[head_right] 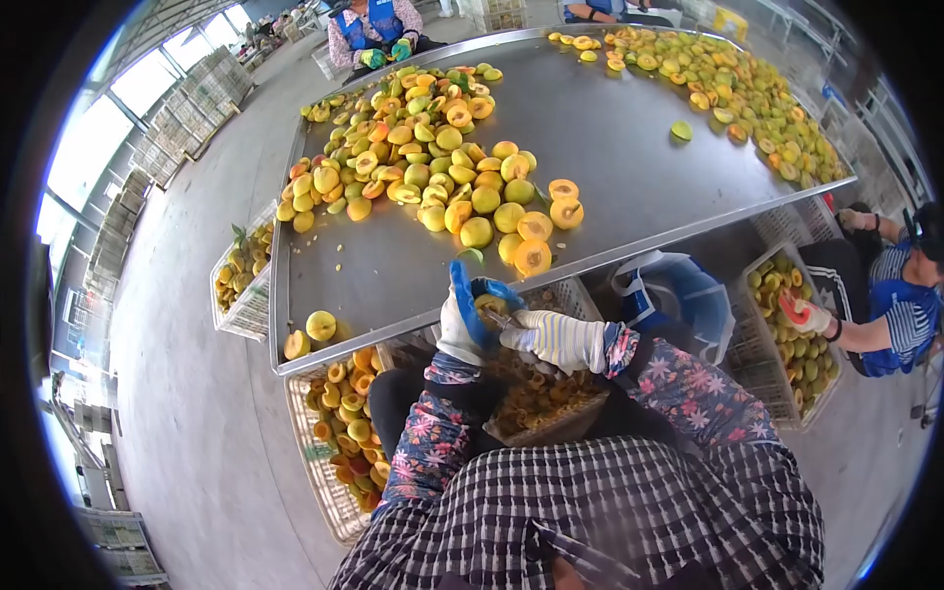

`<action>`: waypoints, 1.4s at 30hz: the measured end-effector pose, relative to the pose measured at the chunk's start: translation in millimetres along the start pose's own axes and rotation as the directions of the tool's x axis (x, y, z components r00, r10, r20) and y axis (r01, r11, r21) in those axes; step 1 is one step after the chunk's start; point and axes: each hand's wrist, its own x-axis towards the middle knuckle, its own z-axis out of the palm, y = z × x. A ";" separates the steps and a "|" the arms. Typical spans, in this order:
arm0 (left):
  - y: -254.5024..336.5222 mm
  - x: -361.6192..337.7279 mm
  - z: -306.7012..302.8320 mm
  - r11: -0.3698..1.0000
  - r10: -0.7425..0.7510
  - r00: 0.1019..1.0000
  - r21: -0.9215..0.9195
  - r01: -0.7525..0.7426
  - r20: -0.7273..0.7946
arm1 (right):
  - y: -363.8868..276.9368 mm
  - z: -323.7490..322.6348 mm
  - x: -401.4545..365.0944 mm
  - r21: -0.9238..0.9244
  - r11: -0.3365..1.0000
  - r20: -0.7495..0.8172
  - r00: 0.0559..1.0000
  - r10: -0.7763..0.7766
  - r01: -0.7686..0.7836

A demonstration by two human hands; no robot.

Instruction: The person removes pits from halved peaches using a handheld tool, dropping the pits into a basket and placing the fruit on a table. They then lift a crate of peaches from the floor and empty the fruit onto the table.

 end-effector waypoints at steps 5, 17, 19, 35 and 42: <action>3.6 5.8 -4.5 0.941 -0.271 0.958 -0.183 0.284 0.093 | -3.7 1.6 -7.7 0.285 0.935 0.108 0.976 0.187 -0.210; 9.1 -2.6 8.9 0.850 -0.267 0.959 -0.447 0.279 0.091 | 5.7 2.3 -32.1 0.486 0.865 0.213 0.977 0.022 -0.126; 15.0 -15.2 3.5 0.957 -0.136 0.989 -0.250 0.145 0.052 | 7.1 -2.3 -40.5 0.232 0.970 0.141 0.989 0.040 -0.073; 102.9 -25.1 -15.8 0.002 0.252 0.961 0.993 -0.117 0.113 | 49.4 -39.7 -73.1 -0.228 0.954 -0.268 0.929 -0.256 0.197; -10.0 102.2 48.4 -0.224 -0.046 0.991 0.966 -0.129 0.122 | 74.9 -52.1 -66.0 -0.310 0.897 -0.241 0.887 -0.394 0.314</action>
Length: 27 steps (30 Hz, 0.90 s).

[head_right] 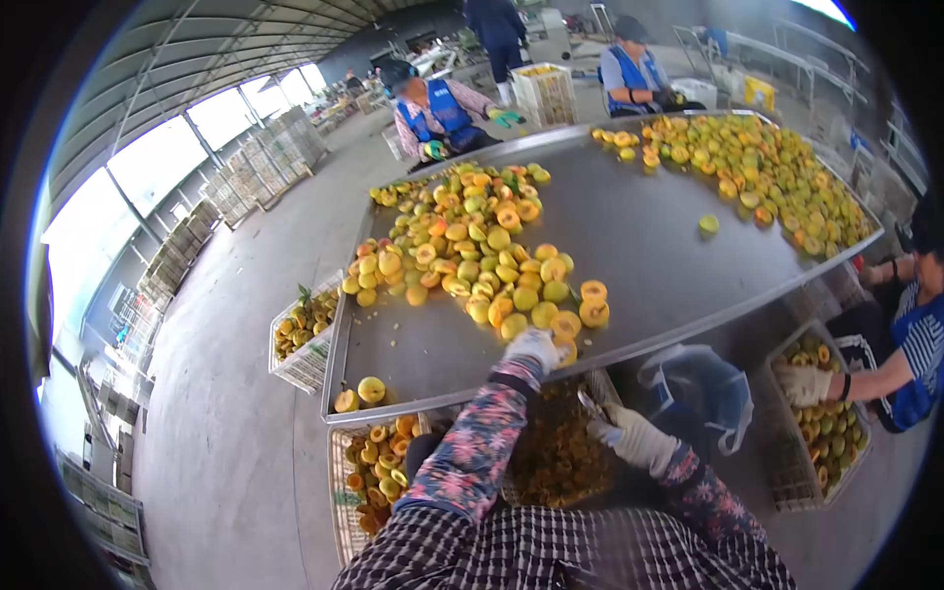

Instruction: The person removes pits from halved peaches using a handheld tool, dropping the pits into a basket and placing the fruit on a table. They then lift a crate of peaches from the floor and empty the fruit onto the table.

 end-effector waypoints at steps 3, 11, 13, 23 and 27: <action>16.6 6.5 3.8 0.997 -0.071 0.997 -0.006 0.071 0.013 | 5.6 1.5 -2.9 -0.001 1.000 -0.017 1.000 0.023 -0.023; -0.4 -13.1 -2.6 0.841 -0.145 0.983 -0.537 0.063 -0.111 | -18.6 3.6 2.7 0.282 0.956 -0.068 0.993 0.097 -0.074; -21.2 -3.1 32.5 0.016 -0.034 0.974 -0.975 -0.223 -0.223 | -29.4 8.3 15.7 0.308 0.950 -0.160 0.981 0.105 -0.052; -4.7 -105.4 -27.1 -0.680 0.107 0.986 -0.714 0.167 0.130 | -44.9 30.2 83.6 0.431 0.902 -0.214 0.975 0.063 0.036; -18.7 -98.9 -14.5 -0.763 0.085 0.991 -0.633 0.132 0.105 | -45.9 34.0 90.0 0.198 0.968 -0.289 0.953 -0.095 0.156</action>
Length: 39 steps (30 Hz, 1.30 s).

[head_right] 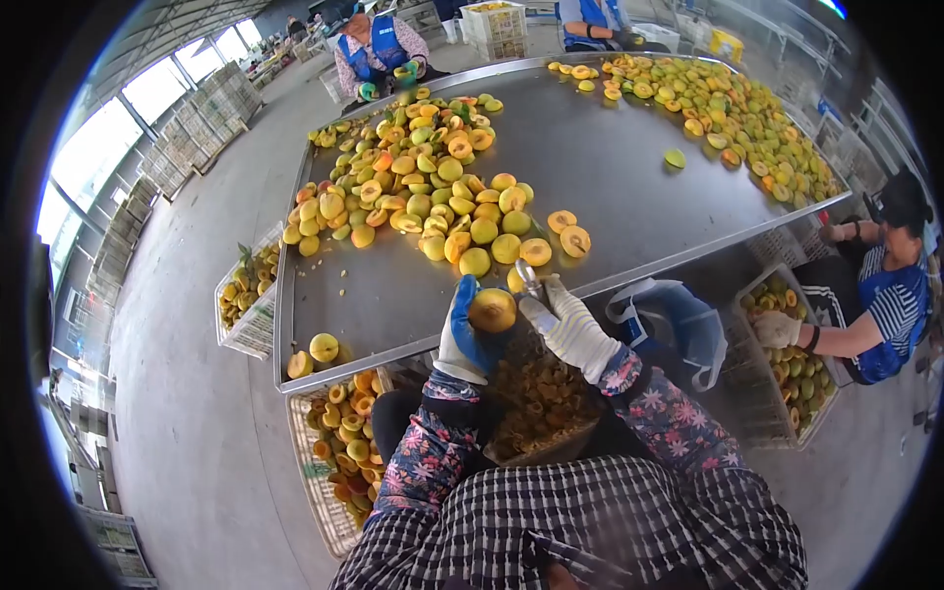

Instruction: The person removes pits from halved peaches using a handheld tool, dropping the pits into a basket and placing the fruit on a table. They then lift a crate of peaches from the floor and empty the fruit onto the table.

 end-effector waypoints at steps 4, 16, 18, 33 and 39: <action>-1.1 -1.2 2.2 0.987 0.149 0.988 -0.056 -0.151 -0.035 | 8.0 1.3 -10.3 -0.426 0.873 0.094 0.971 -0.218 0.237; 0.9 -1.1 -17.9 0.964 0.155 0.982 0.199 -0.174 0.109 | -6.9 14.1 -14.6 -0.821 0.442 0.249 0.923 -0.293 0.362; -7.4 3.7 -29.1 0.874 0.261 0.953 0.381 -0.301 0.153 | -6.9 14.7 -16.7 -0.829 0.441 0.281 0.938 -0.203 0.343; -15.2 19.1 -49.2 0.823 0.355 0.934 0.460 -0.334 0.043 | -1.0 12.6 -11.7 -0.731 0.616 0.356 0.934 -0.025 0.295; -12.9 20.3 -61.6 0.447 0.419 0.869 0.773 -0.450 0.263 | 24.9 8.9 -13.5 -0.673 0.696 0.353 0.936 0.005 0.250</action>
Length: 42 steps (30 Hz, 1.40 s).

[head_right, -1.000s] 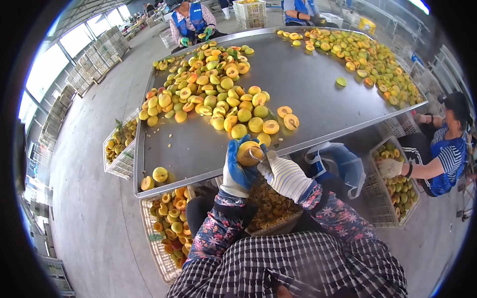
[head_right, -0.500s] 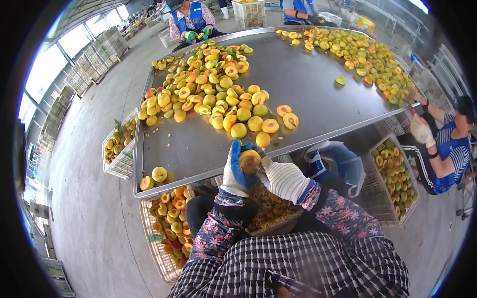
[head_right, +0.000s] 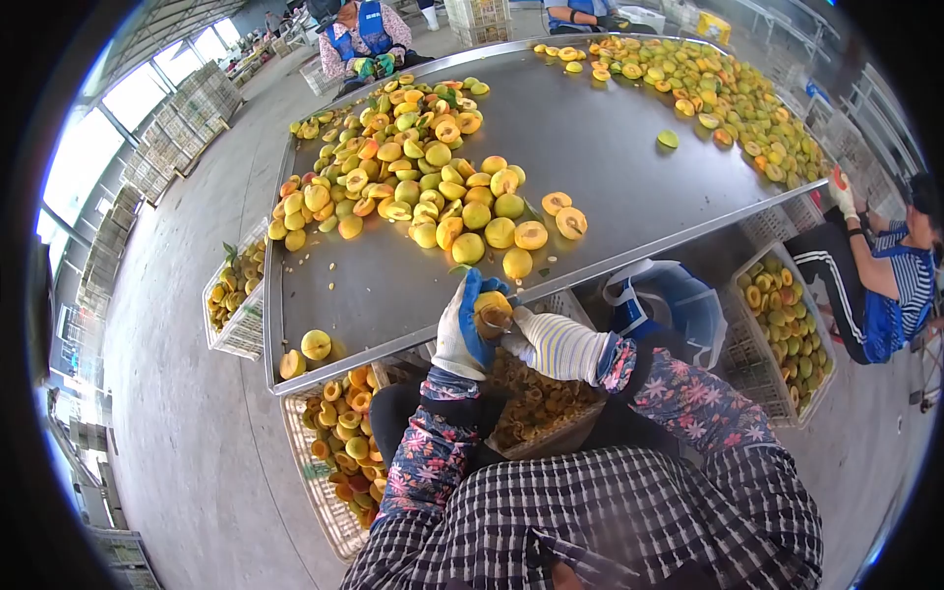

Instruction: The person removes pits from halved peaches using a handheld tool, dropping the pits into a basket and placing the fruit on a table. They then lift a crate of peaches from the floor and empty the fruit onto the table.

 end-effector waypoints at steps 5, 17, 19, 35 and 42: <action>16.0 -3.7 -0.6 0.938 0.201 0.978 0.275 -0.209 0.056 | -39.2 -25.1 0.4 0.669 0.553 0.413 0.867 0.279 -0.497; 27.5 4.7 -6.5 0.904 0.161 0.918 0.319 -0.285 0.362 | -9.7 1.7 -9.9 0.399 0.917 0.054 0.999 0.002 -0.023; 47.3 3.8 -8.1 0.604 0.239 0.805 0.566 -0.561 0.543 | -6.1 8.1 -10.0 0.283 0.959 -0.020 1.000 0.004 0.002; 51.3 -10.8 36.4 0.968 -0.193 0.972 -0.134 0.211 0.135 | -39.3 -34.1 -42.8 0.795 0.082 0.580 0.793 0.187 -0.601; 62.4 -14.3 12.7 0.921 -0.306 0.951 -0.264 0.287 -0.035 | -34.1 -38.7 -73.1 0.702 0.353 0.581 0.784 0.216 -0.618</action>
